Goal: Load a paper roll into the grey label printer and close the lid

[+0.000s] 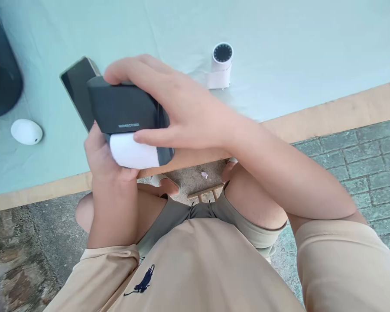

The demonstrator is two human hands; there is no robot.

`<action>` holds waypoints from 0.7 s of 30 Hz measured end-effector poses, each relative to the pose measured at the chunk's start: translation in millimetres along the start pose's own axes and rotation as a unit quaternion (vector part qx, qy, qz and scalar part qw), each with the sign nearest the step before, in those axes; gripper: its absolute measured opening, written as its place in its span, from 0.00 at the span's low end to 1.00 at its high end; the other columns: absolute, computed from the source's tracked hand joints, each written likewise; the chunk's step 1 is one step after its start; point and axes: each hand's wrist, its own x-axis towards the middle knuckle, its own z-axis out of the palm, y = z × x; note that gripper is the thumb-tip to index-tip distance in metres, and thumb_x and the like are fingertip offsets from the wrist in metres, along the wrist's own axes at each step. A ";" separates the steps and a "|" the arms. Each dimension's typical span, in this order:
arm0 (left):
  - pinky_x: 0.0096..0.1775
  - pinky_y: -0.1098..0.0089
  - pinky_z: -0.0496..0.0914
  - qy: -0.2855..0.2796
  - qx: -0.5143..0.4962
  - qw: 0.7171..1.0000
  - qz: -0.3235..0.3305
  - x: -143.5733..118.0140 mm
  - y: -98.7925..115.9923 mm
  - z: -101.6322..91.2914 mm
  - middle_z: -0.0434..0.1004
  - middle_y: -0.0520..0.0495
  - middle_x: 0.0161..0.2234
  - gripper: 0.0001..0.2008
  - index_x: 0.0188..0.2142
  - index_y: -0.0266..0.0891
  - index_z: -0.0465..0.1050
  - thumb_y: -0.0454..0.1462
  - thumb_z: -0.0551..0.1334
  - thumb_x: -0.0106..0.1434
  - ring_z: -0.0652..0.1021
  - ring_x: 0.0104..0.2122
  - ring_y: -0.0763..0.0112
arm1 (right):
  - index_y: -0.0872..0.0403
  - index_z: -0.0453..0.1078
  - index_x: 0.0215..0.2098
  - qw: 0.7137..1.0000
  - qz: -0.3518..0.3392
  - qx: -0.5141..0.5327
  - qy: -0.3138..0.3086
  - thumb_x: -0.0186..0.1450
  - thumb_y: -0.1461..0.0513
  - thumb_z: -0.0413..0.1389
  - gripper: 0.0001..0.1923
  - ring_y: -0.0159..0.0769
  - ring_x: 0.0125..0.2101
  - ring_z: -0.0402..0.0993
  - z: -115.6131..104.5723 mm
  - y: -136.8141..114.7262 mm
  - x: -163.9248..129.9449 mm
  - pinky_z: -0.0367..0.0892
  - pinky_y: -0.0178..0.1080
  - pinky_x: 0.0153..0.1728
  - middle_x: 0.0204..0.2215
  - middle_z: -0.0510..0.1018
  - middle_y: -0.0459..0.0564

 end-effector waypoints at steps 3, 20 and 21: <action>0.59 0.60 0.71 -0.034 -0.022 0.999 0.004 0.0 2.9 4.2 0.82 0.50 0.45 0.18 0.38 0.45 0.78 0.51 0.54 0.68 0.69 0.63 0.57 | 0.47 0.67 0.52 0.999 0.018 -0.046 0.020 0.63 0.48 0.57 0.22 0.35 0.57 0.66 -6.3 -2.7 0.4 0.67 0.37 0.55 0.53 0.73 0.41; 0.63 0.55 0.67 -0.084 0.022 0.996 0.005 -6.3 1.9 4.8 0.80 0.48 0.48 0.14 0.45 0.44 0.75 0.46 0.61 0.64 0.68 0.64 0.53 | 0.46 0.70 0.45 0.932 0.149 -0.329 -0.034 0.62 0.62 0.51 0.14 0.37 0.31 0.70 3.7 -17.2 0.2 0.44 0.37 0.26 0.36 0.79 0.44; 0.63 0.56 0.66 -0.088 0.021 0.996 0.004 -6.7 2.3 5.1 0.80 0.48 0.48 0.14 0.46 0.44 0.74 0.46 0.62 0.64 0.68 0.64 0.53 | 0.44 0.68 0.47 0.921 0.165 -0.349 -0.051 0.62 0.61 0.51 0.15 0.38 0.30 0.69 4.3 -18.4 0.4 0.44 0.37 0.25 0.36 0.79 0.44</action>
